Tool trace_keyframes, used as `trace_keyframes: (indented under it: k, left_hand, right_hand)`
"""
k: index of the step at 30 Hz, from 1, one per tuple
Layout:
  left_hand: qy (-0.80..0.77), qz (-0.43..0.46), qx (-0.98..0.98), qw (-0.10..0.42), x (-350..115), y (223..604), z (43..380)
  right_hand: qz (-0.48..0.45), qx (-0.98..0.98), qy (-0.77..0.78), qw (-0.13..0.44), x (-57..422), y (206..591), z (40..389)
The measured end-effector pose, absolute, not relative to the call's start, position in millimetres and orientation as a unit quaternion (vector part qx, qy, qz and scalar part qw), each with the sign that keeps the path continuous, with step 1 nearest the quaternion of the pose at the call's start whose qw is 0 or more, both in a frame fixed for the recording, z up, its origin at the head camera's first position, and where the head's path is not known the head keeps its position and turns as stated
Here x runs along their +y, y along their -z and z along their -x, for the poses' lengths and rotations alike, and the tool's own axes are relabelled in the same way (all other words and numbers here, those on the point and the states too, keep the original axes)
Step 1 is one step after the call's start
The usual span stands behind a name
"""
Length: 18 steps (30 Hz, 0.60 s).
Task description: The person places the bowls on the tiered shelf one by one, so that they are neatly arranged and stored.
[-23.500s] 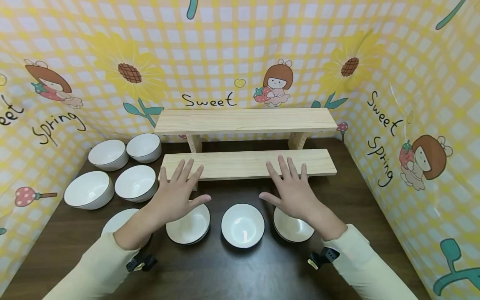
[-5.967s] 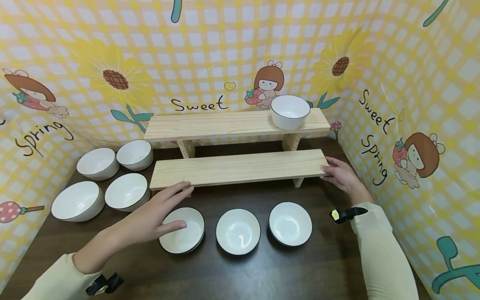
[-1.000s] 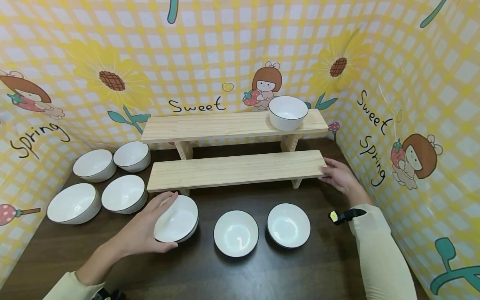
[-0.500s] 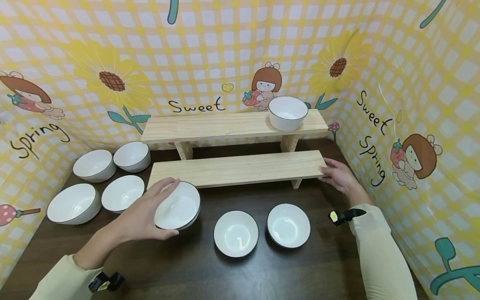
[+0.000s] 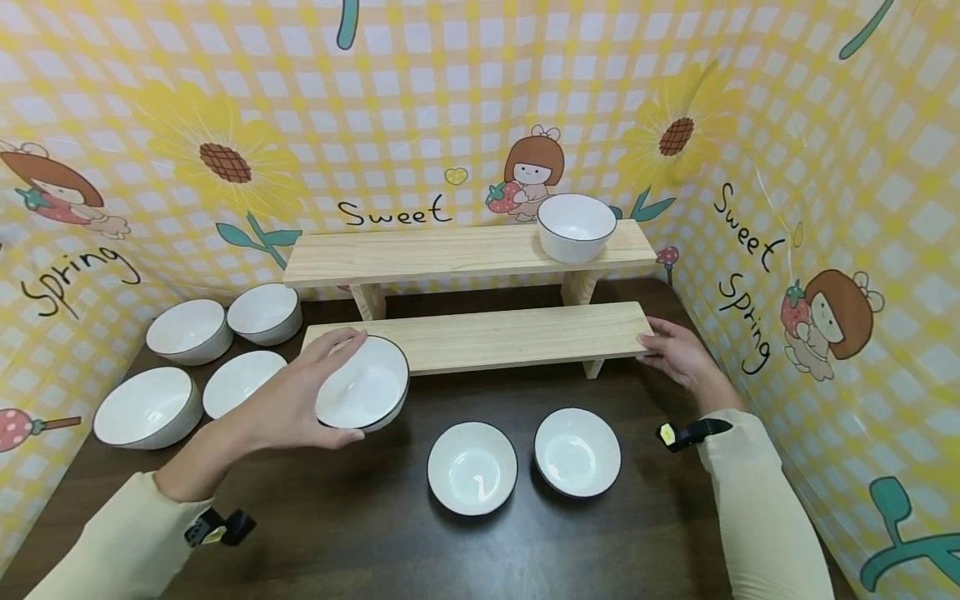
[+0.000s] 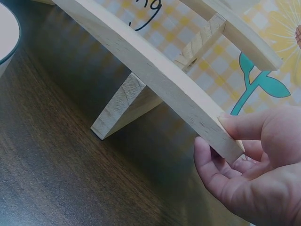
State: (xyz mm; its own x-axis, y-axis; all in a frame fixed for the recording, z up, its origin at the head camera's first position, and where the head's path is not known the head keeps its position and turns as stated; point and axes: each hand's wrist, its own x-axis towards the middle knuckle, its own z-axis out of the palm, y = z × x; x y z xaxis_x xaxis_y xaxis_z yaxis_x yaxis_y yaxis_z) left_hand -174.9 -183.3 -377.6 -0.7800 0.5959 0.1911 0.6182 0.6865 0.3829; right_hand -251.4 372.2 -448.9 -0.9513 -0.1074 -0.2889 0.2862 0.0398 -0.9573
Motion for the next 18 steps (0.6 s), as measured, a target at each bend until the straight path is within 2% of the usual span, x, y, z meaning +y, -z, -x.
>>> trace_keyframes:
  k: [18]
  left_hand:
    - [0.225, 0.346, -0.911, 0.008, -170, 354, 202]
  right_hand:
    - [-0.068, 0.703, 0.694, 0.144, 374, 449, 251]
